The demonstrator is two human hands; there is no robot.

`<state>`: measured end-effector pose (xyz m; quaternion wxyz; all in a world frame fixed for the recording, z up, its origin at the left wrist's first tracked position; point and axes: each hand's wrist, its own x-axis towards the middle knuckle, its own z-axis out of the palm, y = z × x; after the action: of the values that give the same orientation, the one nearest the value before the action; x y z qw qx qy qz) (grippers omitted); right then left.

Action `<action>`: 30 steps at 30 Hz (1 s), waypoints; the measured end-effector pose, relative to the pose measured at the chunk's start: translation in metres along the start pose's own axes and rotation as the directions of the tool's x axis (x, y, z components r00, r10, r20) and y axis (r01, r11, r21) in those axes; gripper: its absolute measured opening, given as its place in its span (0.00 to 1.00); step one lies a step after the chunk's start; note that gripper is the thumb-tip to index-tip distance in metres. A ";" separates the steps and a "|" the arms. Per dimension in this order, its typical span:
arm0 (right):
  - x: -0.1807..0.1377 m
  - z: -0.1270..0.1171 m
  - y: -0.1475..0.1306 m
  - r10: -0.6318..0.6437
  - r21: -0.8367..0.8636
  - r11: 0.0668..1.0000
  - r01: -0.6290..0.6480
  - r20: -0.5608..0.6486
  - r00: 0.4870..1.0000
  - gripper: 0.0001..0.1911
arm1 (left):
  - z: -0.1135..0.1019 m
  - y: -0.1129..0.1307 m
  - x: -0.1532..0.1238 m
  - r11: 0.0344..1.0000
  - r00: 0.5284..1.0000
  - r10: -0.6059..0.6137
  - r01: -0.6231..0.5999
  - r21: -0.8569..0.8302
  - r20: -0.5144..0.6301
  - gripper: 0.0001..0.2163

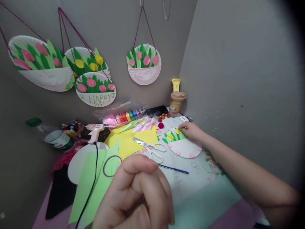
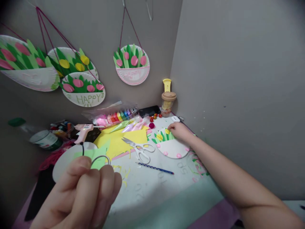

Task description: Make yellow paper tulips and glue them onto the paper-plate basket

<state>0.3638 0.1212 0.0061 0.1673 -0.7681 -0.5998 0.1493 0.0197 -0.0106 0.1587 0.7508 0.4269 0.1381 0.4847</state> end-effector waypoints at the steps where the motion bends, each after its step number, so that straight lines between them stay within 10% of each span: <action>1: 0.000 0.003 0.000 -0.016 -0.012 1.000 0.016 -0.003 1.000 0.13 | -0.002 -0.001 0.000 0.999 0.998 0.034 -0.033 -0.024 0.059 0.13; 30: -0.003 0.020 0.004 0.079 0.221 0.973 -0.062 -0.071 0.994 0.14 | -0.007 0.003 0.003 0.993 0.991 0.110 -0.113 0.044 0.074 0.14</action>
<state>0.3583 0.1193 -0.0139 0.2688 -0.7712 -0.5450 0.1897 0.0151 -0.0038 0.1579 0.7166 0.4688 0.0988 0.5069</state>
